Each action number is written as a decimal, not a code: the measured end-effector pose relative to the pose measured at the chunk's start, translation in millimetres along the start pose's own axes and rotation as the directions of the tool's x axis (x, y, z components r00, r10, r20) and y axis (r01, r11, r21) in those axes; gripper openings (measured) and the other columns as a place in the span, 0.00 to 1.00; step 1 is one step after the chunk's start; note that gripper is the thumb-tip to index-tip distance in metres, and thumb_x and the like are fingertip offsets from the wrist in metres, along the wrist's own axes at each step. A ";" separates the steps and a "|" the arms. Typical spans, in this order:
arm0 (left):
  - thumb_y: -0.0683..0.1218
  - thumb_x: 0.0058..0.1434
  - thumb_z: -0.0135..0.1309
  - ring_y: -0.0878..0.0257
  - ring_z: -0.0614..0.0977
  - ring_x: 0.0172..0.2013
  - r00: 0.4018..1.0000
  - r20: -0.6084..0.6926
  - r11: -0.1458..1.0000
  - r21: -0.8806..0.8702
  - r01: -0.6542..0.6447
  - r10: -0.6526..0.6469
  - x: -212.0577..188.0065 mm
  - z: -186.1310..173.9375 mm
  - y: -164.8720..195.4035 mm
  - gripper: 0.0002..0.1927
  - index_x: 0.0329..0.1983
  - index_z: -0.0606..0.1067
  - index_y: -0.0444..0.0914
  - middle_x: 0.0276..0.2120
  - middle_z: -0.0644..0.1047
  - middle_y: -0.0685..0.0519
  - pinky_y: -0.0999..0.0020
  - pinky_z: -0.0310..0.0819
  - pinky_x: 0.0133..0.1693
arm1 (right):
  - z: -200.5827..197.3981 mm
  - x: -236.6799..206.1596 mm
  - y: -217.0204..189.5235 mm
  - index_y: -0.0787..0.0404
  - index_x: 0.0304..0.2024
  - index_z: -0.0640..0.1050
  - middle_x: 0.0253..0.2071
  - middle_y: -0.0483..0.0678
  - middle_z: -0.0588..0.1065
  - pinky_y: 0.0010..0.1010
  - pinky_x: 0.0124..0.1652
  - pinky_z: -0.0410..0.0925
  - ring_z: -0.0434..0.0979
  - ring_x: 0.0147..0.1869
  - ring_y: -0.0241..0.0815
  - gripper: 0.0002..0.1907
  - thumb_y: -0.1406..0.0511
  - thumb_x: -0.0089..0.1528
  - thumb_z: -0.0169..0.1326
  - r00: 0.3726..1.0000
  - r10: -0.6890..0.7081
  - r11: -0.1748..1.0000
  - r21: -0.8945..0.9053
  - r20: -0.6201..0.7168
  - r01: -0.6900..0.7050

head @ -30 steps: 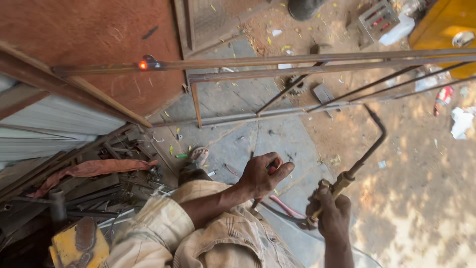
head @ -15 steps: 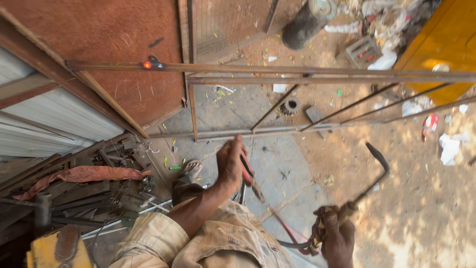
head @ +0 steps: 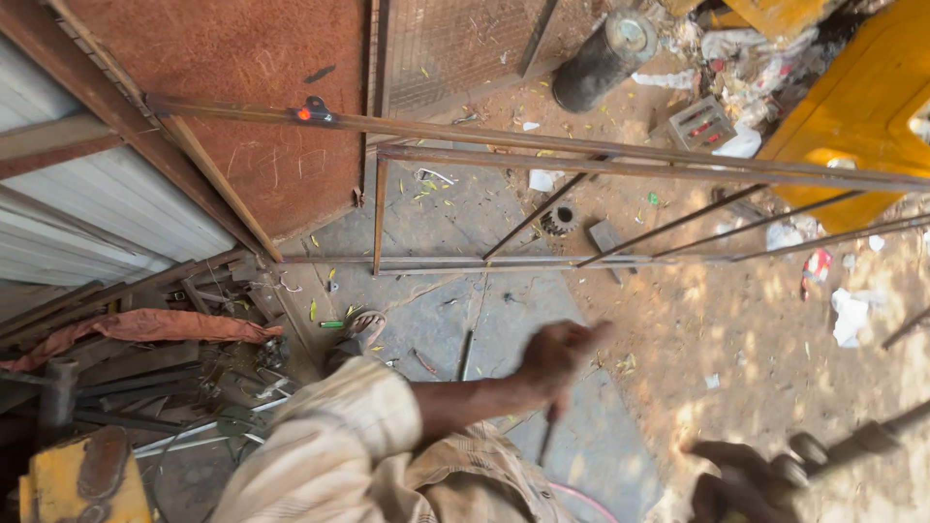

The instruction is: The person uses a welding torch to join metal bars on a rectangular frame. They hold the frame with one hand and apply the torch to the joints, producing sparks. The person repositions the frame and continues welding different joints throughout the clip.

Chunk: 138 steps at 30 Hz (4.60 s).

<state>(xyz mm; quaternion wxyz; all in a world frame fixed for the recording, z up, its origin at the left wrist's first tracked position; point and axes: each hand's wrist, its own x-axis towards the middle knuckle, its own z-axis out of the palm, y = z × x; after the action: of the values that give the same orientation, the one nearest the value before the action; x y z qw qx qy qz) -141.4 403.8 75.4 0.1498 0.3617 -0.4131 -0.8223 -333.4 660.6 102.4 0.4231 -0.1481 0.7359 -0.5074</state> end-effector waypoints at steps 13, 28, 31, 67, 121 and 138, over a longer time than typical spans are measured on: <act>0.86 0.56 0.34 0.56 0.81 0.33 0.963 0.099 0.865 0.469 0.178 -0.252 2.8 57.0 -59.6 0.50 0.35 0.78 0.36 0.33 0.81 0.43 0.62 0.72 0.39 | 112.0 -29.9 57.4 0.79 0.40 0.73 0.23 0.58 0.75 0.34 0.12 0.62 0.69 0.15 0.42 0.13 0.70 0.60 0.56 0.970 0.153 0.963 0.248 -0.187 -0.104; 0.32 0.60 0.39 0.49 0.76 0.59 0.858 0.501 0.954 -0.189 0.234 -0.112 -24.5 -41.2 -81.8 0.31 0.69 0.57 0.30 0.61 0.67 0.40 0.54 0.73 0.63 | 79.8 -40.5 10.7 0.79 0.52 0.73 0.31 0.53 0.76 0.37 0.35 0.77 0.76 0.25 0.40 0.15 0.75 0.63 0.51 0.915 -0.286 0.838 0.388 -0.286 0.383; 0.33 0.64 0.39 0.50 0.75 0.61 0.854 0.518 0.981 -0.140 0.137 -0.045 -38.1 -38.2 -76.3 0.31 0.71 0.51 0.34 0.64 0.65 0.40 0.52 0.72 0.64 | 80.2 -40.9 -1.1 0.77 0.57 0.73 0.29 0.52 0.74 0.38 0.51 0.78 0.75 0.25 0.38 0.18 0.71 0.66 0.52 0.882 -0.411 0.706 0.532 -0.231 0.468; 0.41 0.67 0.41 0.54 0.82 0.38 0.973 0.224 0.999 -0.020 -0.043 0.047 -42.4 -60.8 -121.7 0.20 0.62 0.57 0.34 0.60 0.68 0.37 0.60 0.79 0.35 | 95.4 -53.6 52.6 0.72 0.56 0.74 0.71 0.64 0.66 0.37 0.36 0.73 0.77 0.40 0.43 0.14 0.66 0.74 0.49 0.917 -0.308 0.677 0.619 -0.253 0.397; 0.47 0.74 0.36 0.65 0.78 0.25 0.869 0.447 0.977 0.087 0.193 -0.211 -43.8 -14.5 -127.9 0.09 0.49 0.56 0.37 0.48 0.82 0.41 0.70 0.74 0.27 | 91.4 -58.9 76.2 0.71 0.58 0.72 0.36 0.57 0.79 0.44 0.42 0.77 0.82 0.37 0.43 0.18 0.63 0.72 0.49 0.851 -0.220 0.668 0.562 -0.477 0.488; 0.46 0.59 0.51 0.66 0.74 0.21 0.850 0.240 0.880 0.051 0.472 -0.470 -34.5 -36.9 -124.1 0.17 0.44 0.74 0.27 0.26 0.74 0.51 0.70 0.70 0.21 | 63.4 -46.5 32.5 0.70 0.50 0.75 0.32 0.61 0.81 0.23 0.24 0.69 0.76 0.24 0.37 0.10 0.72 0.68 0.56 0.797 -0.368 0.732 0.380 -0.479 0.566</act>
<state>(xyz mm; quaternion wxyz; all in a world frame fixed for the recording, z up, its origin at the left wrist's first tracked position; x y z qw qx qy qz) -84.5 477.8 -20.7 -0.1064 0.3467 -0.3230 -0.8742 -249.7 665.6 88.0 0.1552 -0.1168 0.5799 -0.7912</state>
